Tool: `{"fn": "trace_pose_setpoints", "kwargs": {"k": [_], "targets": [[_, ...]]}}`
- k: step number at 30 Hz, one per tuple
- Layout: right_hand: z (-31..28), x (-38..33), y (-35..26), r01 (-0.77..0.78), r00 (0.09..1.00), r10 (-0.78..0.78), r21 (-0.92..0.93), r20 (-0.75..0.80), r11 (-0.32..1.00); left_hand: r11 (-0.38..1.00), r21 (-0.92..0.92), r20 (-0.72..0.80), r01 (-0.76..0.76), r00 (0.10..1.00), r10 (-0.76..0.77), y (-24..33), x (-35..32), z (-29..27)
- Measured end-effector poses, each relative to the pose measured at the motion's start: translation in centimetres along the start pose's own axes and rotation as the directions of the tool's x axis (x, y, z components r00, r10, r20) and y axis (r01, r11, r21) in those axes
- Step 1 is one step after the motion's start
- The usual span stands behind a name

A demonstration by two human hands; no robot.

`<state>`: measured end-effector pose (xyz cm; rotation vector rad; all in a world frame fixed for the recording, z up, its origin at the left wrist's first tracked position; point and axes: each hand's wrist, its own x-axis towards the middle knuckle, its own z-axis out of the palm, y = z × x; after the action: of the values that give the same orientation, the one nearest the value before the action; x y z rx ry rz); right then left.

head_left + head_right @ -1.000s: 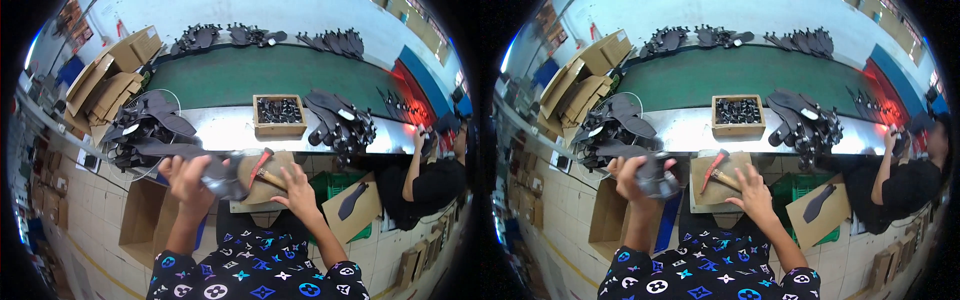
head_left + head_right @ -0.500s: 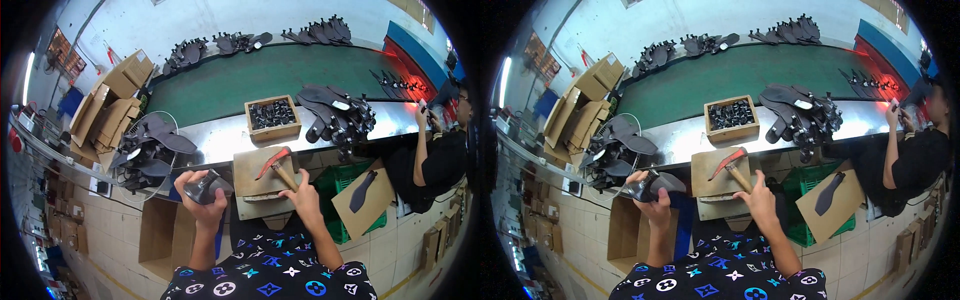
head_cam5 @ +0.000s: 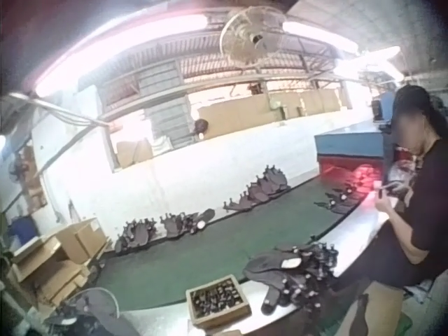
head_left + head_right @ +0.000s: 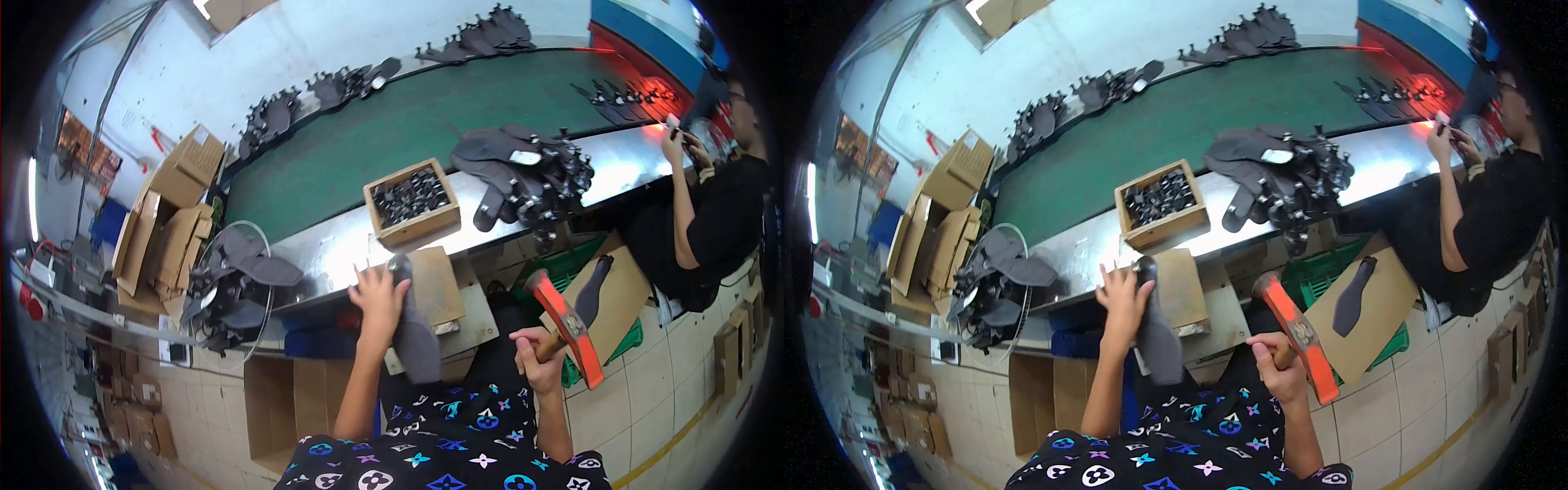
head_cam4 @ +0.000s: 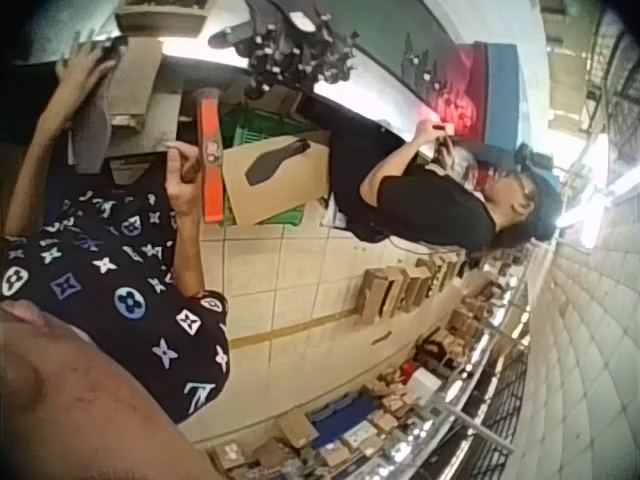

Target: Attaching shoe components using a hammer and small tacks on a workbench.

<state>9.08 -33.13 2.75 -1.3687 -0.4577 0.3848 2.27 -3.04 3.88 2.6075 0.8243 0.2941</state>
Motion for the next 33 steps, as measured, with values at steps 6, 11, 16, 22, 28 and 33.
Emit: {"fn": "trace_pose_setpoints", "kwargs": {"k": [6, 11, 16, 22, 28, 33], "targets": [[-5.0, 0.0, 1.6, 0.041, 0.959, -0.112, -0.263, -0.262, 0.964, 0.995, 0.099, -0.293, -0.028, 0.954, 0.056, 0.8, 3.7, -2.6], [-5.6, -0.4, 2.8, 0.124, 0.943, -0.194, -0.258, -0.269, 0.958, 0.814, 0.388, -0.252, -0.432, 0.8, 0.545, -3.0, 16.4, -3.0], [-4.9, -1.0, 2.7, 0.11, 0.96, -0.137, -0.12, -0.244, 0.987, 0.638, 0.613, 0.043, -0.466, 0.826, 0.562, -3.4, 21.4, -1.5], [-4.0, 1.7, 1.0, 0.107, 0.969, -0.152, -0.225, -0.193, 0.969, 0.861, 0.119, -0.234, -0.494, 0.829, 0.508, -1.7, 19.3, -1.5], [-0.5, 5.5, -2.3, 0.181, 0.983, -0.184, -0.092, -0.026, 0.979, 0.829, 0.236, -0.213, -0.506, 0.806, 0.552, -1.9, 19.8, -0.5], [1.3, 5.3, -2.9, 0.32, 0.947, -0.307, -0.242, 0.09, 0.916, 0.864, 0.23, -0.082, -0.447, 0.876, 0.475, -2.5, 19.9, -0.4]]}}
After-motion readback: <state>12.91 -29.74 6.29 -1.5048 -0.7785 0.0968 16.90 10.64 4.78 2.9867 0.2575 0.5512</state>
